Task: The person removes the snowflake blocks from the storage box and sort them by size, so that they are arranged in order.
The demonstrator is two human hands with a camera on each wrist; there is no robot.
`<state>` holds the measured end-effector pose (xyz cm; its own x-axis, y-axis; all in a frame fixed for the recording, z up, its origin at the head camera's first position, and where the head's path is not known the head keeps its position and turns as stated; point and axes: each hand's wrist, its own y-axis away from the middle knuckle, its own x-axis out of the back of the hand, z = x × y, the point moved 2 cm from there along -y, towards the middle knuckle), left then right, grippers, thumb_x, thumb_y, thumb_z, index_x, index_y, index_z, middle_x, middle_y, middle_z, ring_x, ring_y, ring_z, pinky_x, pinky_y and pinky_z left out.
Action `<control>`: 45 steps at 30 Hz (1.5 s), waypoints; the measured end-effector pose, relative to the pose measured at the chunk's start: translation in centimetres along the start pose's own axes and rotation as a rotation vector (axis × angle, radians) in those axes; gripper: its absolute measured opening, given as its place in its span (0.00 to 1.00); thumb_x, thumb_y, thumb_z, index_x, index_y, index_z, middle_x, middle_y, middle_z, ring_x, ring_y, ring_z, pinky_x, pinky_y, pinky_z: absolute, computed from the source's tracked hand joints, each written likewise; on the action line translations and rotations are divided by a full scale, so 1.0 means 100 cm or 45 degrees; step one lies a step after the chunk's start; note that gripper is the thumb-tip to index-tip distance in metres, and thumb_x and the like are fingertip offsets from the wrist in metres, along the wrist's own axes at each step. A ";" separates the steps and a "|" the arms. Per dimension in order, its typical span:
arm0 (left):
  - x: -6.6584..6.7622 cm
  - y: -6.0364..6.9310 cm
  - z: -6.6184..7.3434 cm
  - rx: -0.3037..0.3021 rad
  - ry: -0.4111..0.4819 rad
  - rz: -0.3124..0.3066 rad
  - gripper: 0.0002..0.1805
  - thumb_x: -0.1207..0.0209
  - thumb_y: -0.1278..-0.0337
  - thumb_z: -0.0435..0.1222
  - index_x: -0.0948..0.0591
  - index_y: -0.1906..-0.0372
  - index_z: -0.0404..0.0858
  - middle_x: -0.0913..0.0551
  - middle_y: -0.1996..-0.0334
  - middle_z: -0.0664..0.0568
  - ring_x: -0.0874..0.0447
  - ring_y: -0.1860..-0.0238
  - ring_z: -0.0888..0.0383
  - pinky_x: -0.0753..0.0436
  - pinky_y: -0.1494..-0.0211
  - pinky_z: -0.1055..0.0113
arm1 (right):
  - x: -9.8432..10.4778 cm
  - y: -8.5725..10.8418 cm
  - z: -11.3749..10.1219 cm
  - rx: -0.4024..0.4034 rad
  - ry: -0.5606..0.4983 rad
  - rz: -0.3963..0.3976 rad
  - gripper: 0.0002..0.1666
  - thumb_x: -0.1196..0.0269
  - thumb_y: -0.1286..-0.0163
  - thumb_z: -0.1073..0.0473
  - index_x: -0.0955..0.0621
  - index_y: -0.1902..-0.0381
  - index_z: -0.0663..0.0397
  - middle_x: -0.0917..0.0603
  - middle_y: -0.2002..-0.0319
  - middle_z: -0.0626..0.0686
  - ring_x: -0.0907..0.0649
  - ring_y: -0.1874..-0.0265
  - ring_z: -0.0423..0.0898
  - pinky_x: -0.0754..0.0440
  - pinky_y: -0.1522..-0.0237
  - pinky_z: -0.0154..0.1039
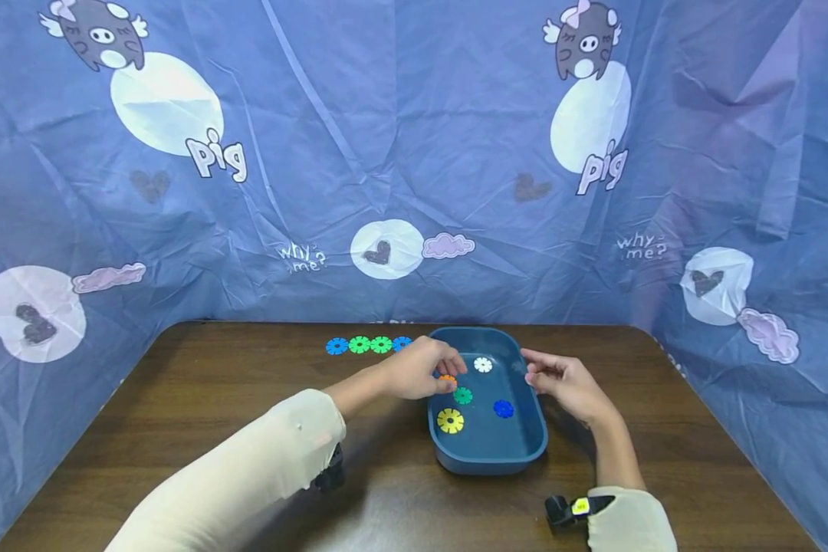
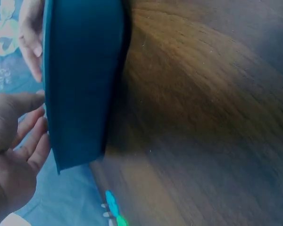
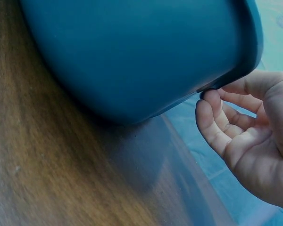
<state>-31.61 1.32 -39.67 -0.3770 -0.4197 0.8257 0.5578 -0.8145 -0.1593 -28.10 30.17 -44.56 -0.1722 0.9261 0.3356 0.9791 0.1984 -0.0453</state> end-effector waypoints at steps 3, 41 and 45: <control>-0.007 -0.004 0.002 -0.024 0.024 -0.086 0.13 0.30 0.41 0.29 0.14 0.51 0.34 0.11 0.56 0.45 0.13 0.54 0.51 0.16 0.49 0.68 | 0.000 -0.001 0.000 -0.001 0.005 -0.003 0.29 0.40 0.24 0.66 0.29 0.29 0.69 0.18 0.45 0.71 0.15 0.55 0.43 0.14 0.54 0.36; -0.053 -0.055 0.008 0.124 -0.217 -0.463 0.14 0.23 0.47 0.41 0.13 0.57 0.45 0.15 0.64 0.60 0.19 0.60 0.68 0.21 0.56 0.77 | -0.002 -0.001 -0.001 -0.013 0.040 0.004 0.28 0.40 0.24 0.67 0.29 0.29 0.69 0.17 0.48 0.68 0.16 0.56 0.42 0.13 0.55 0.36; -0.056 -0.058 0.007 0.111 -0.139 -0.449 0.14 0.23 0.47 0.41 0.13 0.57 0.44 0.14 0.64 0.60 0.18 0.60 0.67 0.20 0.56 0.78 | -0.001 0.000 -0.002 -0.013 0.054 0.003 0.28 0.41 0.23 0.66 0.29 0.29 0.68 0.17 0.47 0.69 0.16 0.54 0.43 0.13 0.55 0.36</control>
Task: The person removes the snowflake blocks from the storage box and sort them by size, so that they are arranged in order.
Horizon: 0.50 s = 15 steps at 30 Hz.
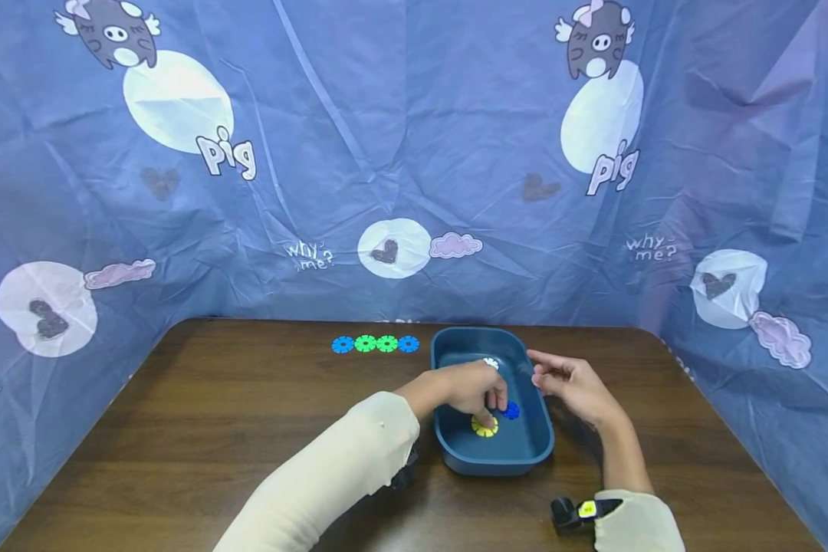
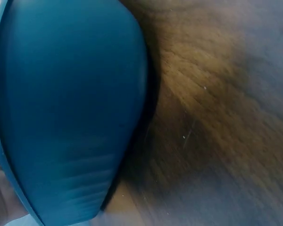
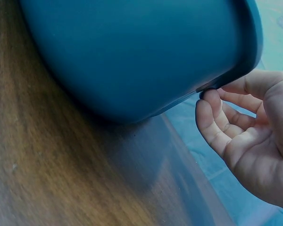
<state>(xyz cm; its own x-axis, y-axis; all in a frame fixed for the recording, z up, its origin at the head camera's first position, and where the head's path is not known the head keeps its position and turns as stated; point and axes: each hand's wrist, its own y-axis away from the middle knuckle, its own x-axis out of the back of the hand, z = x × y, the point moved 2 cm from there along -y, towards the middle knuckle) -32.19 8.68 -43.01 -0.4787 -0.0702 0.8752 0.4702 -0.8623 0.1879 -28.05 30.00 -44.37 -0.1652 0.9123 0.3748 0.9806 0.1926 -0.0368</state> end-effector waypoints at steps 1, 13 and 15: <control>0.000 0.000 0.000 0.000 0.018 -0.008 0.14 0.23 0.47 0.41 0.14 0.57 0.43 0.14 0.64 0.60 0.17 0.60 0.67 0.20 0.56 0.78 | 0.000 0.000 0.000 0.000 0.000 -0.006 0.28 0.41 0.23 0.66 0.29 0.28 0.68 0.18 0.46 0.69 0.16 0.54 0.44 0.13 0.54 0.36; -0.001 -0.002 0.000 0.063 0.086 -0.131 0.22 0.18 0.58 0.40 0.17 0.59 0.45 0.17 0.64 0.59 0.21 0.60 0.66 0.21 0.55 0.76 | 0.000 0.000 0.001 0.026 0.004 0.004 0.28 0.40 0.24 0.67 0.28 0.29 0.69 0.18 0.50 0.68 0.16 0.57 0.42 0.13 0.55 0.36; -0.001 -0.001 -0.001 0.078 0.106 -0.131 0.21 0.18 0.58 0.39 0.17 0.60 0.44 0.17 0.65 0.59 0.21 0.61 0.65 0.21 0.57 0.76 | 0.000 0.000 0.001 0.031 0.006 0.001 0.28 0.40 0.24 0.66 0.28 0.29 0.69 0.18 0.50 0.68 0.16 0.57 0.42 0.13 0.56 0.35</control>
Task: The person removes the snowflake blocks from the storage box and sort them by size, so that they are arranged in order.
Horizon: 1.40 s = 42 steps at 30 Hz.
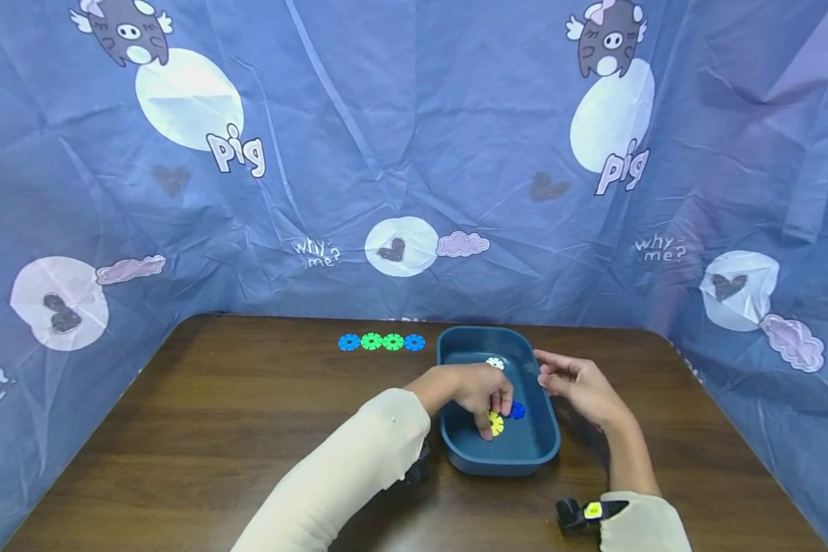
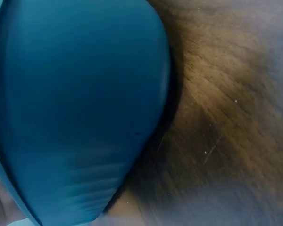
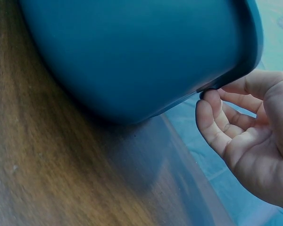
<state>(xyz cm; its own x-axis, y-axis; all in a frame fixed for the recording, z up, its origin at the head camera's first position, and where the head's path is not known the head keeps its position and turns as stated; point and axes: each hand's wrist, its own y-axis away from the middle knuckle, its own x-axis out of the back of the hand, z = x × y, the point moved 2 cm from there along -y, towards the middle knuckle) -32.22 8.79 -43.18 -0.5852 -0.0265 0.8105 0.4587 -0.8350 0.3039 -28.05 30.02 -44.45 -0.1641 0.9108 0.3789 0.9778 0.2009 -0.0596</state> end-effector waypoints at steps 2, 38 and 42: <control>0.000 -0.001 0.000 0.014 0.014 -0.004 0.21 0.18 0.59 0.39 0.18 0.61 0.45 0.17 0.66 0.59 0.21 0.61 0.65 0.21 0.57 0.76 | 0.000 0.000 0.000 0.001 -0.002 -0.004 0.28 0.40 0.24 0.66 0.29 0.29 0.69 0.18 0.49 0.69 0.16 0.57 0.41 0.14 0.55 0.35; 0.021 0.016 -0.005 -0.038 0.649 0.051 0.13 0.34 0.39 0.23 0.12 0.51 0.32 0.10 0.64 0.48 0.11 0.66 0.56 0.11 0.58 0.63 | 0.001 -0.001 0.000 -0.009 0.006 0.000 0.28 0.40 0.24 0.67 0.28 0.29 0.69 0.18 0.50 0.68 0.16 0.56 0.44 0.13 0.56 0.36; 0.027 0.023 -0.008 -0.032 0.777 0.145 0.14 0.34 0.41 0.21 0.12 0.50 0.30 0.10 0.64 0.46 0.09 0.64 0.54 0.11 0.54 0.57 | 0.000 -0.001 0.000 -0.010 0.000 0.000 0.28 0.39 0.25 0.67 0.28 0.30 0.69 0.19 0.50 0.69 0.16 0.56 0.44 0.13 0.56 0.36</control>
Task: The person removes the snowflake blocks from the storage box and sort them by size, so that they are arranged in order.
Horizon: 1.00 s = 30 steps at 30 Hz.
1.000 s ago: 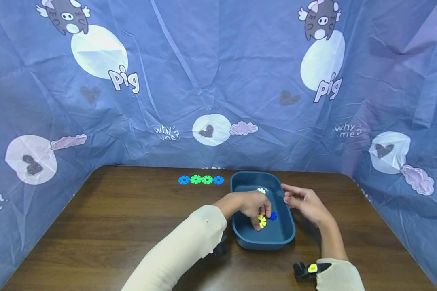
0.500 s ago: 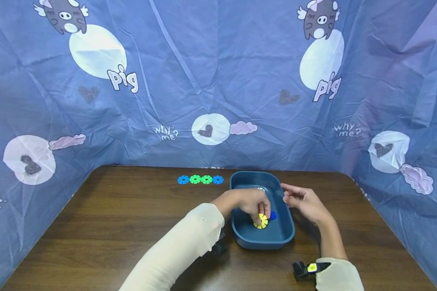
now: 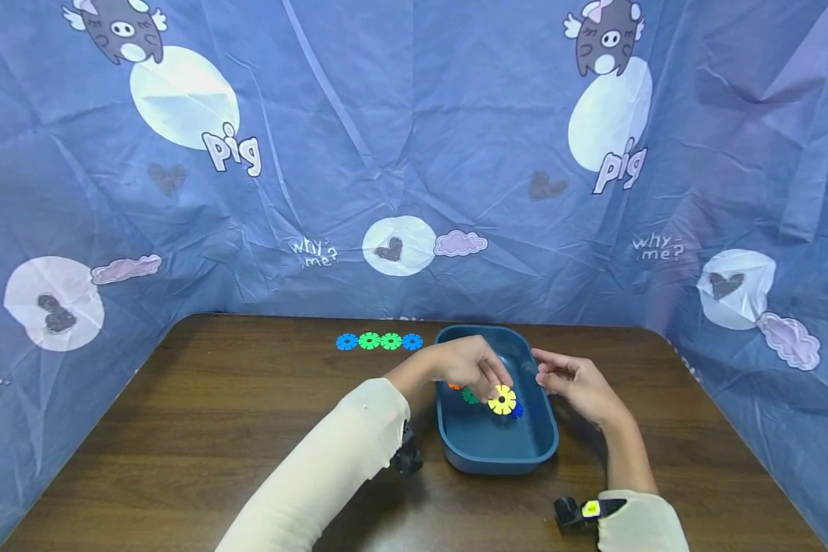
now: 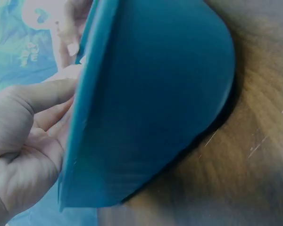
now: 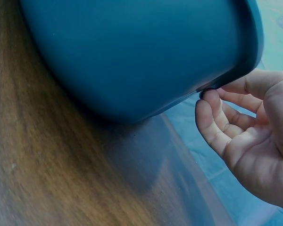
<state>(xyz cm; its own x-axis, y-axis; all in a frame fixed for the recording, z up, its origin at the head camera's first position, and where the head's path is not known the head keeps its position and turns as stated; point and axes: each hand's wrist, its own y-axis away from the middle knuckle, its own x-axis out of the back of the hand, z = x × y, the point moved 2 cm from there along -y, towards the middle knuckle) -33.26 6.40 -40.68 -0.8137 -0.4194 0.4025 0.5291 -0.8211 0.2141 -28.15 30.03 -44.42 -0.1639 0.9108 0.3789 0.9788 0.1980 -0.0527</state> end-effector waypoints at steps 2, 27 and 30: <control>0.004 0.003 0.000 -0.011 0.048 0.057 0.14 0.34 0.41 0.21 0.13 0.50 0.30 0.10 0.64 0.46 0.09 0.64 0.52 0.11 0.53 0.55 | 0.000 0.000 0.000 -0.002 -0.002 0.001 0.28 0.40 0.24 0.67 0.28 0.29 0.69 0.19 0.50 0.70 0.16 0.56 0.44 0.13 0.56 0.36; 0.087 0.077 -0.033 0.000 0.230 0.625 0.16 0.40 0.34 0.21 0.19 0.43 0.23 0.13 0.53 0.34 0.10 0.55 0.43 0.14 0.46 0.50 | -0.002 0.000 0.002 0.007 -0.051 0.036 0.27 0.39 0.26 0.70 0.27 0.31 0.72 0.19 0.54 0.64 0.16 0.61 0.39 0.14 0.56 0.34; 0.096 0.090 -0.041 0.024 0.234 0.665 0.16 0.40 0.34 0.21 0.19 0.42 0.22 0.14 0.52 0.32 0.10 0.55 0.43 0.13 0.46 0.52 | -0.002 -0.001 0.002 0.005 -0.049 0.035 0.28 0.39 0.27 0.70 0.28 0.31 0.72 0.19 0.54 0.65 0.16 0.61 0.39 0.14 0.56 0.34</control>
<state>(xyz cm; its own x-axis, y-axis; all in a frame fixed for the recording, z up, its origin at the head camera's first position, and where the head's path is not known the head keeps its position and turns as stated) -37.29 -6.61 -38.57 -0.4693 -0.8312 0.2980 0.8766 -0.4792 0.0438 -28.20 29.89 -44.64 -0.1416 0.9291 0.3416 0.9825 0.1742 -0.0663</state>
